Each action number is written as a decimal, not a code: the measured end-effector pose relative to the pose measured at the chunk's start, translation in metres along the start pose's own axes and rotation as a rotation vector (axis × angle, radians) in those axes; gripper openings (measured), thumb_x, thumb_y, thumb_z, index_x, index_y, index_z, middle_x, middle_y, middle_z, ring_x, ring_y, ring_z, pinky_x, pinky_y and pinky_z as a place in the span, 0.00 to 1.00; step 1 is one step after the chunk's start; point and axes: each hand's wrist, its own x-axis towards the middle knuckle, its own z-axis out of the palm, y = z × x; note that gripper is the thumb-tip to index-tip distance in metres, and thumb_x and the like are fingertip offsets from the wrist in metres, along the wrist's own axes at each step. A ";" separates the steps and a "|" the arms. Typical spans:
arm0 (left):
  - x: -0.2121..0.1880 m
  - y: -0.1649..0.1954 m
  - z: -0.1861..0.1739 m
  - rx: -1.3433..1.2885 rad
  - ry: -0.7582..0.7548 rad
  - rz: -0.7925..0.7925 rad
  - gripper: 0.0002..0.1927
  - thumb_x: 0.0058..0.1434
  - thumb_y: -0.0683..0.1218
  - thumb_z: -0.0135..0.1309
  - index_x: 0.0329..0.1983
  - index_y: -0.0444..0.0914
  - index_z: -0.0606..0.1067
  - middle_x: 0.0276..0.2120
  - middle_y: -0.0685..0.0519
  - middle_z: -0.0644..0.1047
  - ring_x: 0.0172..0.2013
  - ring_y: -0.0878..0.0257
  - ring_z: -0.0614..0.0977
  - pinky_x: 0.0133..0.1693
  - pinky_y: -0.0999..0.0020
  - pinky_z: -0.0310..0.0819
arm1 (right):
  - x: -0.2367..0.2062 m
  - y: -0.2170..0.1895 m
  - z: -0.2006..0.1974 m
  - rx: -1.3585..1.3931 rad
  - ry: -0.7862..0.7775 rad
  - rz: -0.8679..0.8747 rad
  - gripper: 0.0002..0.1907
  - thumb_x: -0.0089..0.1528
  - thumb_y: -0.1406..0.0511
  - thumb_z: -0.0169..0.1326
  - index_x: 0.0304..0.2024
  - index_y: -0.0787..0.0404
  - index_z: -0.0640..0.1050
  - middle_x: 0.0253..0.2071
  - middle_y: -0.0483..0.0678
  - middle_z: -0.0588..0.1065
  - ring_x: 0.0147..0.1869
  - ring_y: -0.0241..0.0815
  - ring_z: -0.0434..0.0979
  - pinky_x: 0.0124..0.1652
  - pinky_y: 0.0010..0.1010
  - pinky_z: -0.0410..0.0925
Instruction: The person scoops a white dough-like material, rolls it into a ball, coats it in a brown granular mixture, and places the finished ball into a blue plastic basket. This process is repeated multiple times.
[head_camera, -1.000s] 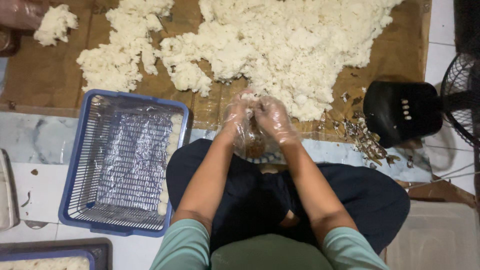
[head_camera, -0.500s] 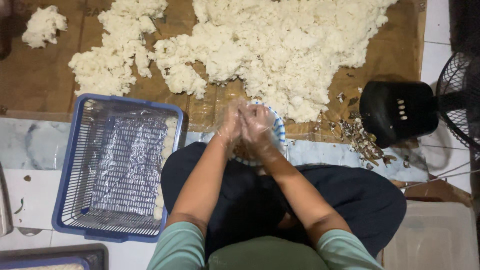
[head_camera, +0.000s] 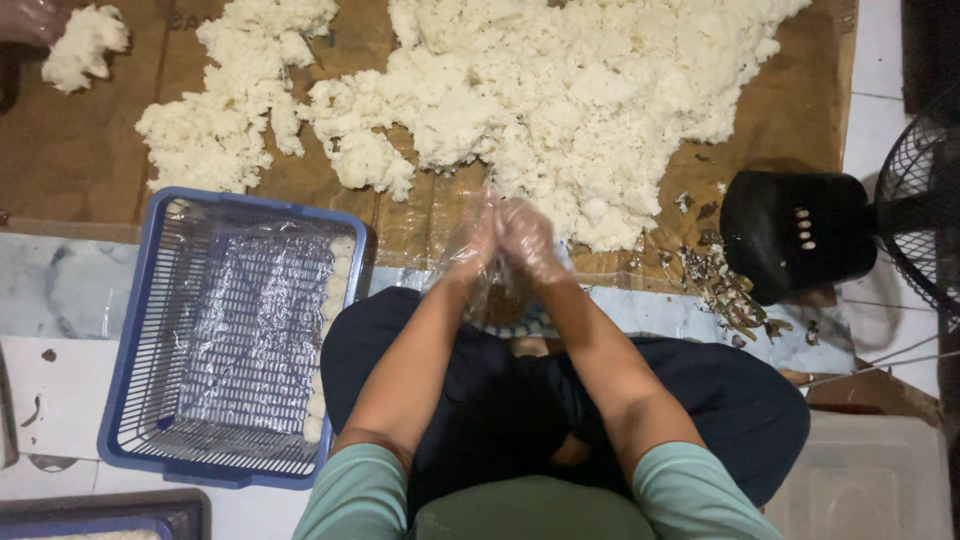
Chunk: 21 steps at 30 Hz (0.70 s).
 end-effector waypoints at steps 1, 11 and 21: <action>-0.006 0.006 -0.005 -0.124 -0.024 -0.054 0.43 0.67 0.73 0.31 0.72 0.40 0.64 0.60 0.35 0.73 0.60 0.41 0.74 0.61 0.53 0.65 | 0.005 0.004 0.003 0.020 0.015 0.084 0.20 0.63 0.69 0.53 0.59 0.63 0.77 0.48 0.60 0.77 0.49 0.58 0.77 0.46 0.45 0.71; -0.035 0.044 -0.039 -0.612 0.024 -0.155 0.35 0.70 0.67 0.33 0.57 0.38 0.77 0.41 0.43 0.81 0.42 0.54 0.83 0.44 0.58 0.77 | 0.023 -0.055 -0.050 0.916 0.078 0.286 0.20 0.65 0.71 0.50 0.60 0.64 0.75 0.57 0.57 0.75 0.62 0.54 0.74 0.60 0.41 0.66; 0.021 -0.018 0.007 -0.830 0.066 0.051 0.21 0.67 0.56 0.57 0.52 0.35 0.80 0.43 0.51 0.82 0.42 0.64 0.80 0.44 0.68 0.76 | 0.018 -0.059 -0.068 0.281 -0.131 0.078 0.16 0.62 0.70 0.55 0.52 0.64 0.78 0.47 0.59 0.77 0.52 0.60 0.78 0.53 0.44 0.71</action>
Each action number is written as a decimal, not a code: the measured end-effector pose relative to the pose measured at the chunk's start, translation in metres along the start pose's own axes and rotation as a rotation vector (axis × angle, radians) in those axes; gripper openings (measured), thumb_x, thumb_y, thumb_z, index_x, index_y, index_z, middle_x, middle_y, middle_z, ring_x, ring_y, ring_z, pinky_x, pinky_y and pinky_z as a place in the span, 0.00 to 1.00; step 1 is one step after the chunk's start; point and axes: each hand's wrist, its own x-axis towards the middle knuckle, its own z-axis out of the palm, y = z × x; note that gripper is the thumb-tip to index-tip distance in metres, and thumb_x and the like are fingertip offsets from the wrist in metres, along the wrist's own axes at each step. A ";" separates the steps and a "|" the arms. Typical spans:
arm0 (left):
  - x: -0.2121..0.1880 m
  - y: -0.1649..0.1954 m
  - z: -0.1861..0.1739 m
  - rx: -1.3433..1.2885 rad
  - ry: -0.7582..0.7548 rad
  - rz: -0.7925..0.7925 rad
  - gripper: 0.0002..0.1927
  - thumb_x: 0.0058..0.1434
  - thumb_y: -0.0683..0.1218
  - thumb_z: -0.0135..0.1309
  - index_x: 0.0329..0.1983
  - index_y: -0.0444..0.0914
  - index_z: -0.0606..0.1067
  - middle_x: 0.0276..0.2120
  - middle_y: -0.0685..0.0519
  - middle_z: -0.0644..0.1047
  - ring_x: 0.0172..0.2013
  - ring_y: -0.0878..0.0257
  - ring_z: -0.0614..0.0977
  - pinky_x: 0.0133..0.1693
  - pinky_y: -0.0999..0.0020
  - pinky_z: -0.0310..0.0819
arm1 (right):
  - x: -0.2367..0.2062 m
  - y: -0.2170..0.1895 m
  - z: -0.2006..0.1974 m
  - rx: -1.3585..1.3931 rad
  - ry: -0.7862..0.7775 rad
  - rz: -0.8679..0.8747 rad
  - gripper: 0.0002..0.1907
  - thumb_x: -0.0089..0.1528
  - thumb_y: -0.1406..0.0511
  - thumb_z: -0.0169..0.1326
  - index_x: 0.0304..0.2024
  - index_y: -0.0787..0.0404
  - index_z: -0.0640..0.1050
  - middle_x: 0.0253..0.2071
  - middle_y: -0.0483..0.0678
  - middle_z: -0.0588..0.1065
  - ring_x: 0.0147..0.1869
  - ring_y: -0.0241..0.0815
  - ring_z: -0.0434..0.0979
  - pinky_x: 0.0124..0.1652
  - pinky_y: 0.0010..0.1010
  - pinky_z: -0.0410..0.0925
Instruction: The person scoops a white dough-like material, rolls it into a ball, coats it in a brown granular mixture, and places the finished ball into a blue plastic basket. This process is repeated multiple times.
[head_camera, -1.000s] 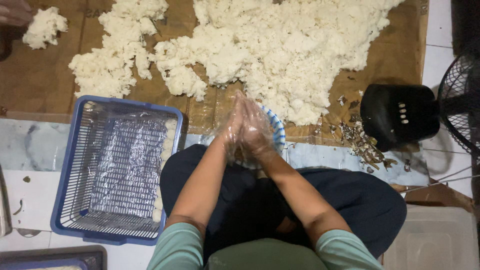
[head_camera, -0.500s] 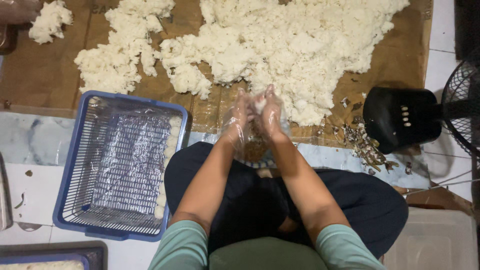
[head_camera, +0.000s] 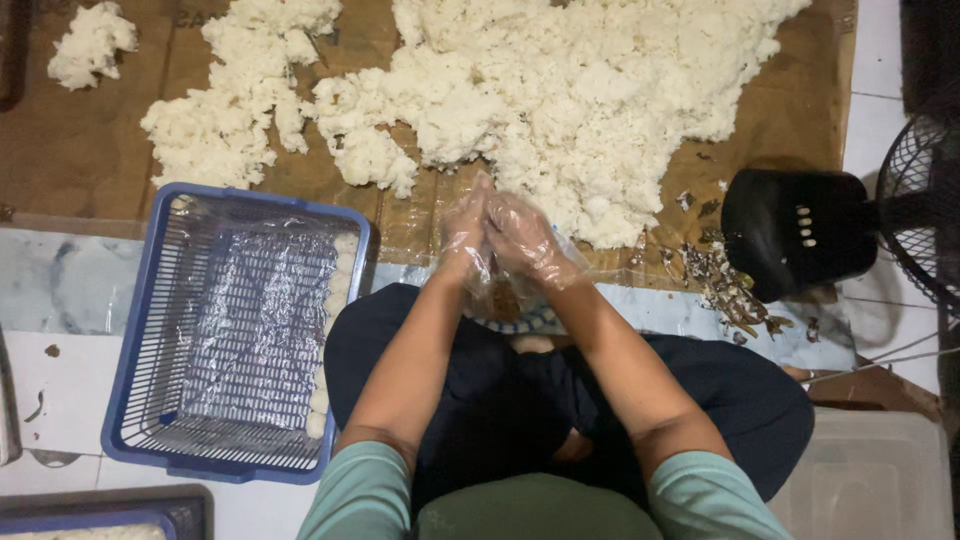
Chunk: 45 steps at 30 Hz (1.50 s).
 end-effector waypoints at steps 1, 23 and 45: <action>0.003 -0.007 -0.001 -0.018 -0.017 0.032 0.20 0.66 0.55 0.57 0.50 0.34 0.80 0.43 0.50 0.83 0.41 0.63 0.81 0.43 0.67 0.77 | -0.001 0.004 0.003 0.003 -0.048 0.064 0.16 0.62 0.69 0.55 0.53 0.64 0.77 0.46 0.60 0.77 0.50 0.61 0.77 0.52 0.46 0.70; -0.032 0.022 0.002 -0.033 -0.143 -0.344 0.32 0.65 0.64 0.42 0.69 0.47 0.66 0.63 0.52 0.71 0.60 0.56 0.72 0.59 0.58 0.67 | -0.009 0.033 0.020 -0.024 0.142 -0.335 0.16 0.59 0.72 0.57 0.50 0.65 0.78 0.46 0.61 0.77 0.50 0.63 0.78 0.50 0.47 0.72; -0.032 0.096 -0.100 0.406 0.180 0.799 0.19 0.63 0.45 0.58 0.56 0.36 0.73 0.47 0.48 0.79 0.46 0.59 0.82 0.49 0.62 0.79 | 0.018 0.168 -0.020 -0.463 0.081 0.628 0.03 0.58 0.72 0.55 0.33 0.61 0.80 0.35 0.55 0.78 0.40 0.52 0.79 0.41 0.42 0.72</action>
